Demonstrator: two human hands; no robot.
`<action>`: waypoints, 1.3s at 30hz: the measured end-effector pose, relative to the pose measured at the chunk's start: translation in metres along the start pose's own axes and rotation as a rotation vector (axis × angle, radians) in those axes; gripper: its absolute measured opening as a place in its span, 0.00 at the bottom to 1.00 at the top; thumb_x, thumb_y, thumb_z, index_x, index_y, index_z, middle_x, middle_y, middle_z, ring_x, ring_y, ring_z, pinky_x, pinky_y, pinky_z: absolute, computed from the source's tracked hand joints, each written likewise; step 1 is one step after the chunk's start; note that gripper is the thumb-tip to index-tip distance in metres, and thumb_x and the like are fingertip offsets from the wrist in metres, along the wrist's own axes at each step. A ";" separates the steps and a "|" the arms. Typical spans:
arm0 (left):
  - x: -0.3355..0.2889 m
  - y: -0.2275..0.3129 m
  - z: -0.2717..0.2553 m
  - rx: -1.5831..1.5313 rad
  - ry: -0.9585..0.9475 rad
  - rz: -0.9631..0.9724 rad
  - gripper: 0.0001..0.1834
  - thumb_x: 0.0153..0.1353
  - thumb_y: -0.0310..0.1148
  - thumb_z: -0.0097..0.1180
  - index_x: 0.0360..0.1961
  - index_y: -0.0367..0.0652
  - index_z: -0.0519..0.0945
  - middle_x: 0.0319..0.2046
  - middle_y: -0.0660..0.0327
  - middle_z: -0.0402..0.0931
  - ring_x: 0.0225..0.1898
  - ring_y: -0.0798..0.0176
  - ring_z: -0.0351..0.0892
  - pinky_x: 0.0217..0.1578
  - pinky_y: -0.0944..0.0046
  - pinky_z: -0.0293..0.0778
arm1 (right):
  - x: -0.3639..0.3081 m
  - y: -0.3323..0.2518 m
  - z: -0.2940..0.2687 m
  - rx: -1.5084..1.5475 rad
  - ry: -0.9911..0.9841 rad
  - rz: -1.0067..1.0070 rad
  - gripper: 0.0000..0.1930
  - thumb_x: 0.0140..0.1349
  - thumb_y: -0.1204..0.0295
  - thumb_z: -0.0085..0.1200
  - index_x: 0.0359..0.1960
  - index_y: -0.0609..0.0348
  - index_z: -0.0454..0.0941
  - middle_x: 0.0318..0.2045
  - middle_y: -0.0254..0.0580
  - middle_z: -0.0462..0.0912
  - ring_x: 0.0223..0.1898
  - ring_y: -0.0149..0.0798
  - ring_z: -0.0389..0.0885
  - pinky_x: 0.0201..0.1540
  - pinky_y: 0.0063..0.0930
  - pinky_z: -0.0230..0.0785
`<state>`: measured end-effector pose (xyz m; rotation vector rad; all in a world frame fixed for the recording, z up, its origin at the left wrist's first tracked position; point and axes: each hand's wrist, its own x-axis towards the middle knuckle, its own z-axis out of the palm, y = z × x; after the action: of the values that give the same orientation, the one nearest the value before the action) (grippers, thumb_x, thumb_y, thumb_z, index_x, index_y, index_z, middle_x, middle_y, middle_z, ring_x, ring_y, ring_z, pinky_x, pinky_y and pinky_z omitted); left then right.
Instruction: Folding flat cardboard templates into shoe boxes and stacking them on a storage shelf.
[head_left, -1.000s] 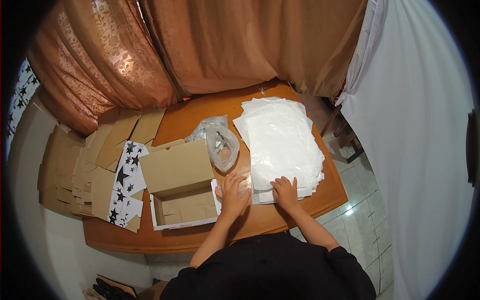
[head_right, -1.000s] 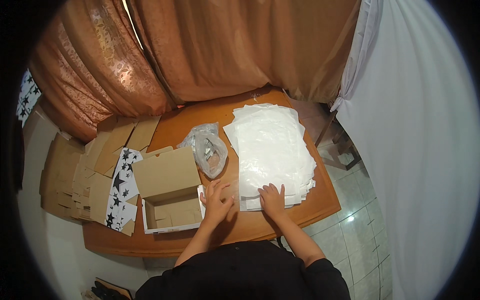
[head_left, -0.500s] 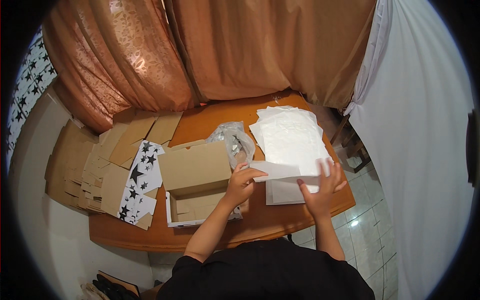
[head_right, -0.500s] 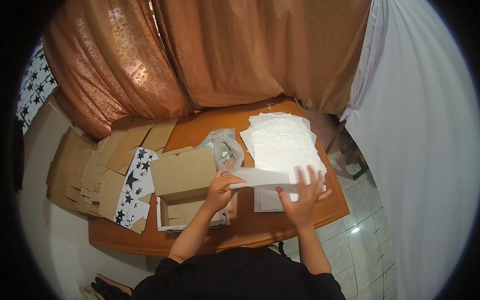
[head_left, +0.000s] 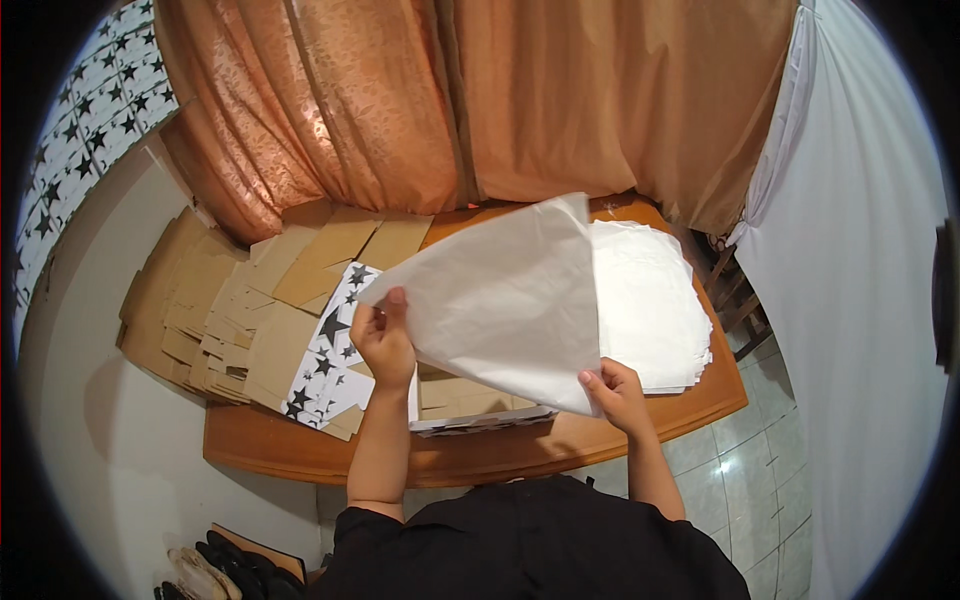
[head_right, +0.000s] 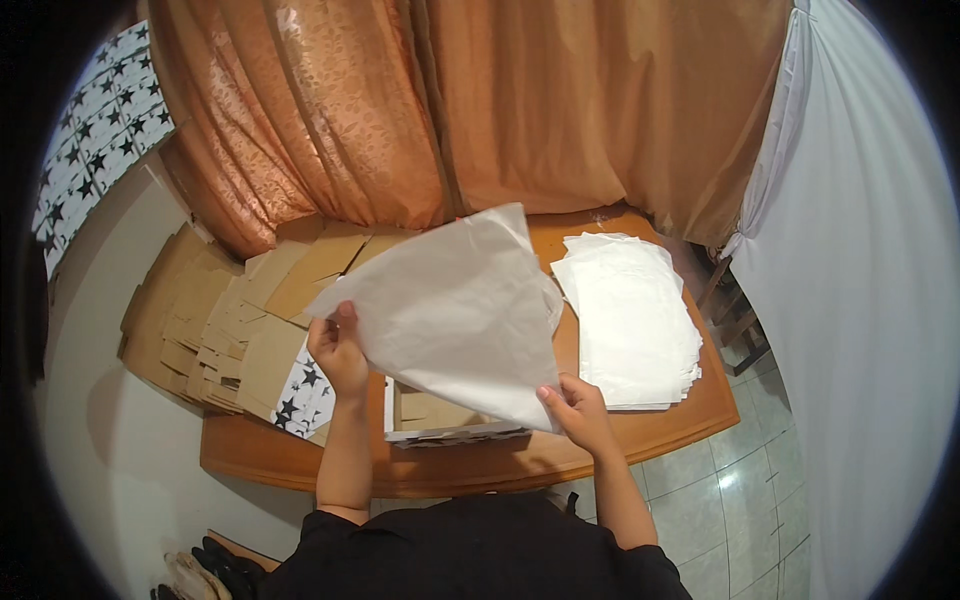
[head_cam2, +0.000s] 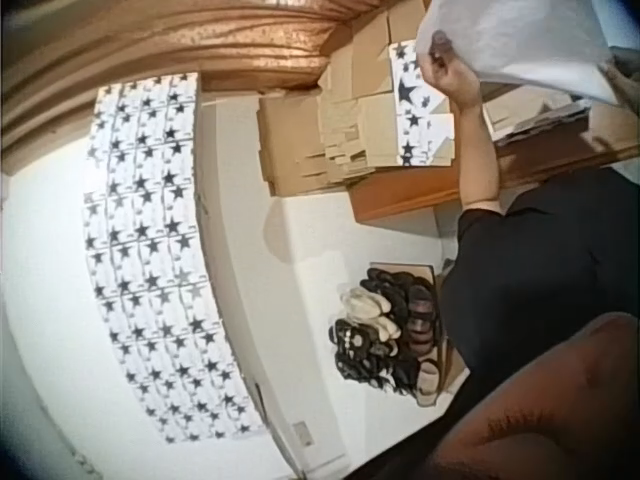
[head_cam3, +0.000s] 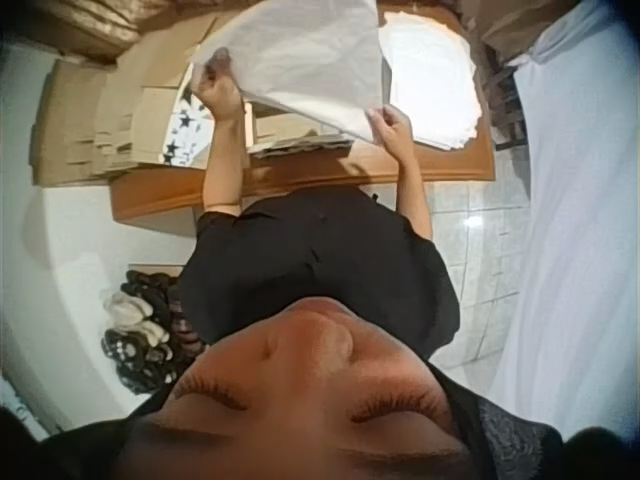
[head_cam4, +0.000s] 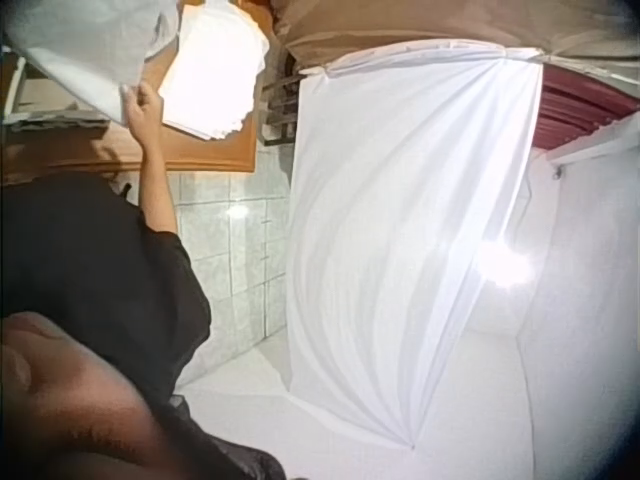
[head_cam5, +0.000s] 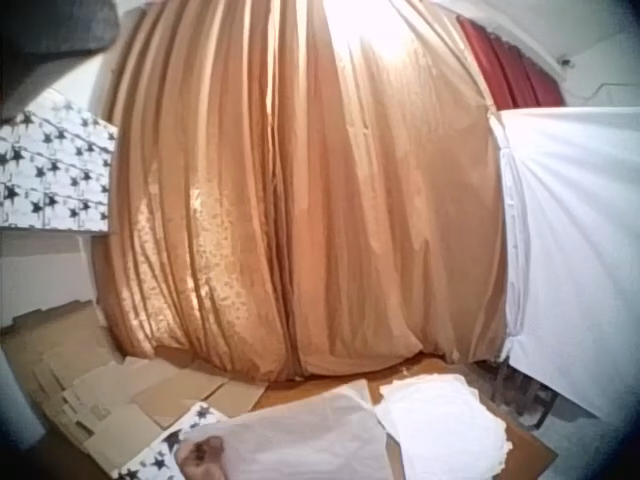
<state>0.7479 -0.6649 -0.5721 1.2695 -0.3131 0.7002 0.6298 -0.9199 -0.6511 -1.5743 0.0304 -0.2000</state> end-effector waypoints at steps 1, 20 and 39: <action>0.006 0.003 -0.007 0.015 0.034 0.009 0.12 0.61 0.34 0.56 0.37 0.34 0.76 0.26 0.67 0.74 0.26 0.78 0.66 0.27 0.78 0.63 | -0.002 0.000 0.013 0.001 -0.003 0.001 0.11 0.61 0.67 0.54 0.30 0.63 0.76 0.19 0.27 0.74 0.19 0.18 0.66 0.21 0.13 0.56; 0.025 -0.187 -0.073 0.550 -0.384 -0.265 0.18 0.55 0.43 0.59 0.26 0.35 0.75 0.28 0.56 0.74 0.30 0.60 0.70 0.34 0.62 0.65 | -0.005 0.101 0.085 -0.814 0.426 -0.021 0.14 0.49 0.58 0.62 0.22 0.54 0.77 0.29 0.33 0.74 0.42 0.38 0.68 0.52 0.43 0.44; -0.033 -0.157 -0.041 0.755 -1.444 0.404 0.24 0.65 0.48 0.38 0.61 0.58 0.65 0.64 0.58 0.56 0.66 0.54 0.52 0.62 0.46 0.49 | 0.009 0.121 0.078 -0.858 0.406 0.074 0.12 0.51 0.62 0.58 0.32 0.53 0.72 0.38 0.38 0.71 0.48 0.41 0.64 0.54 0.45 0.40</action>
<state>0.8163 -0.6559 -0.7223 2.3308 -1.6203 0.0646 0.6626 -0.8464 -0.7701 -2.3519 0.5526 -0.4902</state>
